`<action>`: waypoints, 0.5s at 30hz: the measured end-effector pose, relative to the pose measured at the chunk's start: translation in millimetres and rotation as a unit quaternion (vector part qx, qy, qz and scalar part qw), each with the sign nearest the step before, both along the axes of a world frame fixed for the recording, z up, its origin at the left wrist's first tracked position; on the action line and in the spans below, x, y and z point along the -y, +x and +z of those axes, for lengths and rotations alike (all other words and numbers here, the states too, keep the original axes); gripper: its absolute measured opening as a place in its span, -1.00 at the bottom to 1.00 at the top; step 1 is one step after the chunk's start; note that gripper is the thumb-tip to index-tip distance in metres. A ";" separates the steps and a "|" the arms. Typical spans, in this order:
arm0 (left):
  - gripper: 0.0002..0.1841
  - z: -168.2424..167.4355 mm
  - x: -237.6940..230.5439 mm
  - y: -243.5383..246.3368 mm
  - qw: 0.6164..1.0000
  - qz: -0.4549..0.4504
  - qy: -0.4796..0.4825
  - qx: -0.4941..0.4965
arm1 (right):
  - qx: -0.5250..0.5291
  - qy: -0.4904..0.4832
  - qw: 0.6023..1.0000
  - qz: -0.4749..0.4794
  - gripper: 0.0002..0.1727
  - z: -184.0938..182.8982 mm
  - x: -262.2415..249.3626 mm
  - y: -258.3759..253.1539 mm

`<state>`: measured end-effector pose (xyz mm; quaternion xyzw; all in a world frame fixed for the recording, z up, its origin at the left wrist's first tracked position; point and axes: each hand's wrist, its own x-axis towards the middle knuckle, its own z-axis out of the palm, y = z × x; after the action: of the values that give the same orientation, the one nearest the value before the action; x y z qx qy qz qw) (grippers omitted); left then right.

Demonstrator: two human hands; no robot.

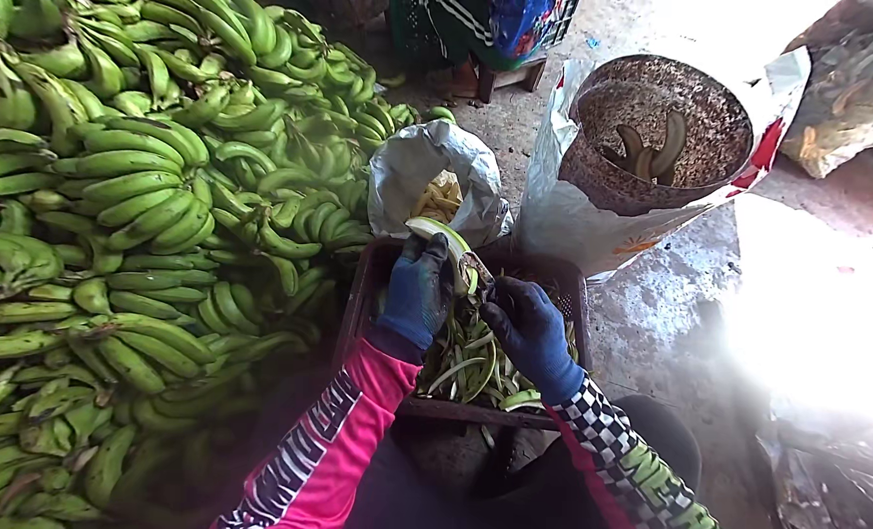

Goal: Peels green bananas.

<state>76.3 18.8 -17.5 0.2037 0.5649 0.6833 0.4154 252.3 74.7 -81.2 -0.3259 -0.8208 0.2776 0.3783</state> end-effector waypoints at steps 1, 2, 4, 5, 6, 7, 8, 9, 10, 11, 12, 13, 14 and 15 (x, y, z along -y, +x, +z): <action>-0.59 0.0 0.2 -0.7 1.000 -0.009 -0.006 -0.019 | 0.002 0.003 1.000 0.005 -0.45 0.6 0.8 0.0; -0.61 -0.7 0.6 -2.2 0.999 -0.027 -0.009 -0.040 | 0.004 0.003 1.000 0.011 -0.46 0.9 0.2 0.4; -0.66 -3.3 4.4 -8.8 0.992 -0.105 0.015 -0.069 | 0.001 -0.008 1.000 0.023 -0.48 1.6 -5.9 2.7; -0.68 -3.2 6.9 -13.1 0.983 -0.167 0.035 -0.063 | -0.006 -0.019 0.999 0.030 -0.48 2.7 -11.7 4.8; -0.70 -0.2 8.6 -17.8 0.969 -0.239 0.045 -0.041 | -0.012 -0.037 0.999 0.036 -0.51 4.5 -19.5 7.1; -0.71 4.8 10.8 -20.5 0.952 -0.302 0.033 -0.021 | -0.011 -0.066 0.997 0.037 -0.52 6.4 -28.6 9.9; -0.67 8.4 12.4 -20.8 0.935 -0.355 0.014 -0.001 | -0.003 -0.097 0.995 0.032 -0.51 8.1 -38.1 12.6; -0.62 9.7 13.2 -18.5 0.919 -0.393 0.006 0.024 | 0.006 -0.117 0.993 0.020 -0.47 9.0 -46.4 14.9; -0.56 7.4 12.7 -14.9 0.909 -0.413 0.013 0.049 | 0.009 -0.128 0.992 0.005 -0.43 10.0 -52.0 16.7; -0.52 5.7 10.8 -10.0 0.909 -0.409 0.023 0.068 | 0.003 -0.134 0.991 -0.010 -0.41 11.9 -54.2 17.6; -0.50 4.3 8.5 -5.3 0.920 -0.384 0.033 0.075 | -0.008 -0.130 0.991 -0.022 -0.41 14.3 -53.0 17.6; -0.50 3.2 6.4 -1.9 0.937 -0.338 0.038 0.075 | -0.017 -0.120 0.992 -0.032 -0.39 16.1 -49.2 17.0; -0.50 1.7 4.5 -1.0 0.954 -0.286 0.041 0.080 | -0.026 -0.104 0.994 -0.034 -0.39 16.2 -44.5 16.8; -0.52 -1.0 2.1 -1.4 0.967 -0.231 0.045 0.093 | -0.034 -0.086 0.995 -0.035 -0.40 13.6 -39.6 16.5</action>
<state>74.9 16.7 -18.5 0.2825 0.4298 0.6098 0.6030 268.8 114.3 -67.6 -0.3765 -0.7687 0.3445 0.3856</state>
